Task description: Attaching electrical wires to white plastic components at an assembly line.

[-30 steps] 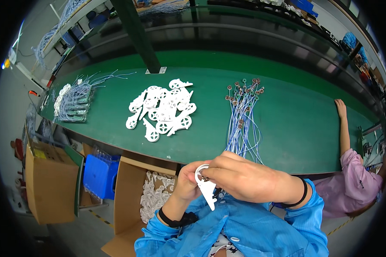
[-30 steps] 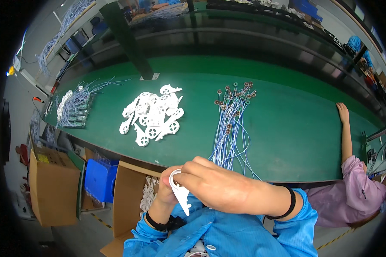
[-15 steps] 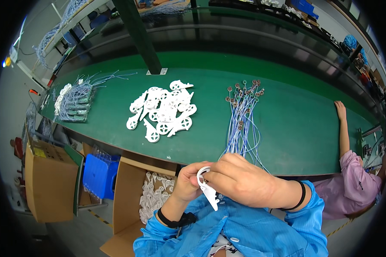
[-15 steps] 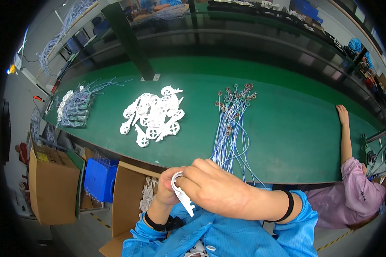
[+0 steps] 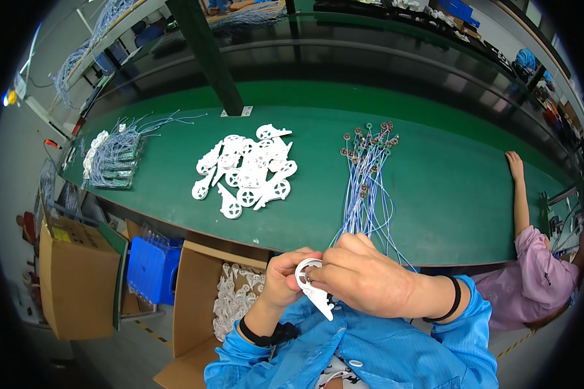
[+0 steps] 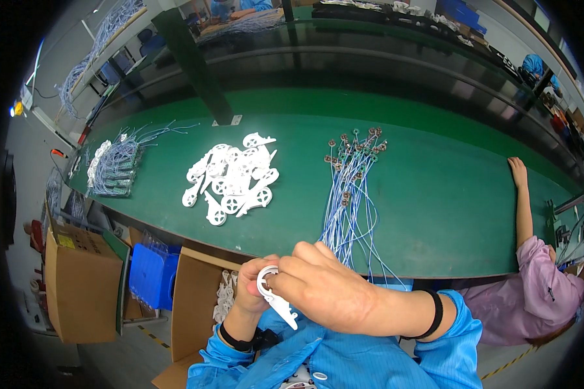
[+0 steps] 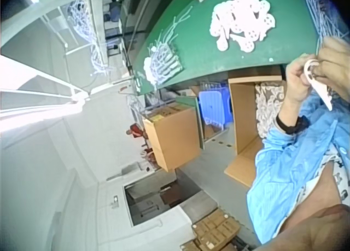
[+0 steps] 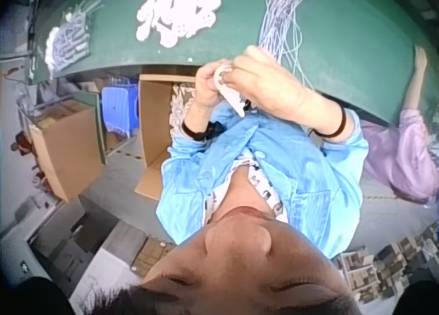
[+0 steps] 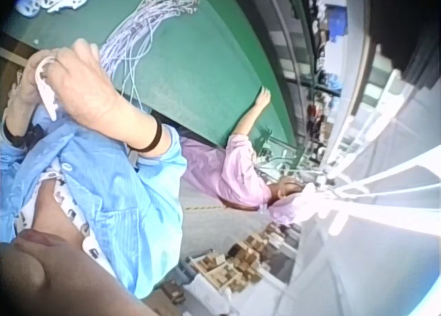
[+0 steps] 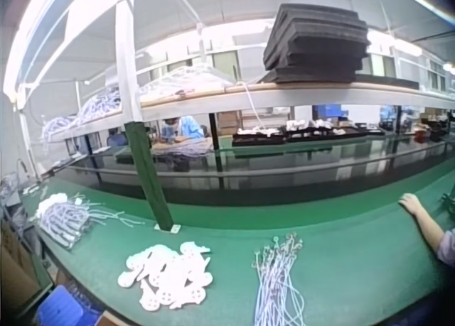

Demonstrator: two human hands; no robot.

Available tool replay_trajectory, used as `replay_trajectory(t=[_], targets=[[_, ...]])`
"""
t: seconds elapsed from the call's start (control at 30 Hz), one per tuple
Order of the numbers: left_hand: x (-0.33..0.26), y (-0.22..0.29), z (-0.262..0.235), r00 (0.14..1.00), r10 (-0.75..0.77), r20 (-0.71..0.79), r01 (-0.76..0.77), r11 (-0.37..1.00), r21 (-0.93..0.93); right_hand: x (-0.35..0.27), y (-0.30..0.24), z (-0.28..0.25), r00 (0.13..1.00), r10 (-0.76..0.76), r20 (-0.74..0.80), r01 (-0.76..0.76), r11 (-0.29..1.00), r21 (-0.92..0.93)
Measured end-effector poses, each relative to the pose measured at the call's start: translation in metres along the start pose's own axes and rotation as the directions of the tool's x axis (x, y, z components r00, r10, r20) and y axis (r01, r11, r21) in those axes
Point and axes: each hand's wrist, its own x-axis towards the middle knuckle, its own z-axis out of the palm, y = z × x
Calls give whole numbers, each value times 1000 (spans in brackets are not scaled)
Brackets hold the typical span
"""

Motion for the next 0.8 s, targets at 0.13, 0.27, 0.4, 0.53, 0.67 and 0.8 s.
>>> replay_trajectory(t=[0.13, 0.27, 0.4, 0.53, 0.67, 0.8], targets=[[-1, -3, -6, 1000, 7, -4, -6, 999, 52, -2, 2, 0, 1000, 12, 24, -12, 1000, 26], [4, -1, -2, 1000, -14, -12, 15, 997, 78, -4, 7, -2, 995, 17, 101, -19, 1000, 19], [3, -9, -9, 1000, 1, 5, -1, 996, 92, -6, 9, 6, 999, 20, 44, -20, 1000, 4], [3, -15, -8, 994, -110, -30, 108, 993, -46, -4, 13, 3, 998, 35, 47, -32, 997, -67], [5, -13, -6, 994, -59, 90, 68, 993, -97, -5, 20, -14, 994, 104, 16, -105, 971, 216], [12, -1, -5, 978, -134, 160, 155, 980, -126, -12, 34, -13, 966, 259, -16, -228, 879, 419]])
